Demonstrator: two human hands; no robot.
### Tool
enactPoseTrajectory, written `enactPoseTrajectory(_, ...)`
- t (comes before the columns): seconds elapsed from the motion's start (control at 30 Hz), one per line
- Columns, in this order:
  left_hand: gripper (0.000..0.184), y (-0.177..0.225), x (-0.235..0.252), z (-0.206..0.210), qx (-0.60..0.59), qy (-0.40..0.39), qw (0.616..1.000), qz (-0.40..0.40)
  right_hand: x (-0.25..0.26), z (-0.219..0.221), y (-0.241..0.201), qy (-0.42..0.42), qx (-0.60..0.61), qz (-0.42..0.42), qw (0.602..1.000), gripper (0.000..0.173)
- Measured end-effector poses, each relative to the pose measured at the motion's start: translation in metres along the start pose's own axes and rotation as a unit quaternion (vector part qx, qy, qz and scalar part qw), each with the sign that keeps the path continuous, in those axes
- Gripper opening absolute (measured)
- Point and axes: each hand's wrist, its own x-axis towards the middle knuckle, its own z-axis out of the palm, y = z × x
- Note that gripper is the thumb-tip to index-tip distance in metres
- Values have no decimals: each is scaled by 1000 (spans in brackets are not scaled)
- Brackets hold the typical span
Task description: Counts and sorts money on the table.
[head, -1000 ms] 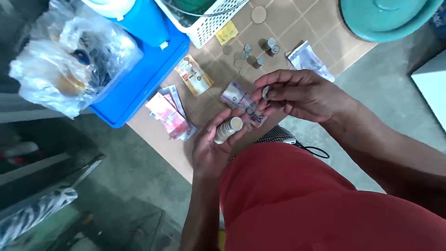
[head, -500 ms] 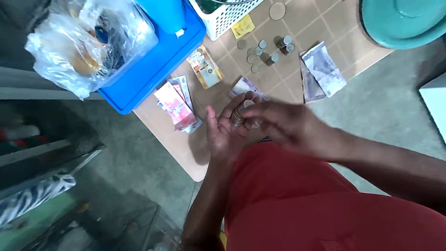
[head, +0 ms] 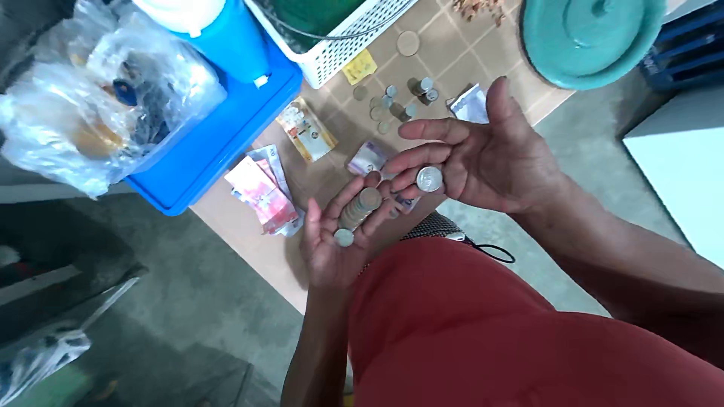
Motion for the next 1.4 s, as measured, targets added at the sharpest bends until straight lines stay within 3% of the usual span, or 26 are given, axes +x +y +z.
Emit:
enactPoseTrajectory(0.33, 76, 1, -6, 10, -2, -38, 999, -31, 1, 0, -1, -96, 71, -54, 991, 98)
enactPoseTrajectory(0.77, 72, -5, 8, 29, -4, -41, 998, -54, -11, 1, -8, -82, 133, -112, 981, 101)
enactPoseTrajectory(0.97, 73, -14, 22, 47, 50, -36, 992, -114, -52, -6, -6, -24, 149, -167, 974, 83)
enactPoseTrajectory(1.13, 73, -34, 24, 64, 57, -82, 985, -144, -91, -19, -3, -17, 168, -220, 961, 90)
enactPoseTrajectory(1.33, 76, -93, 28, 92, 116, -62, 973, -189, -159, -40, -5, 17, 148, -265, 953, 92)
enactPoseTrajectory(1.4, 78, -119, 29, 100, 112, -75, 965, -224, -191, -50, -3, 100, 61, -268, 956, 76)
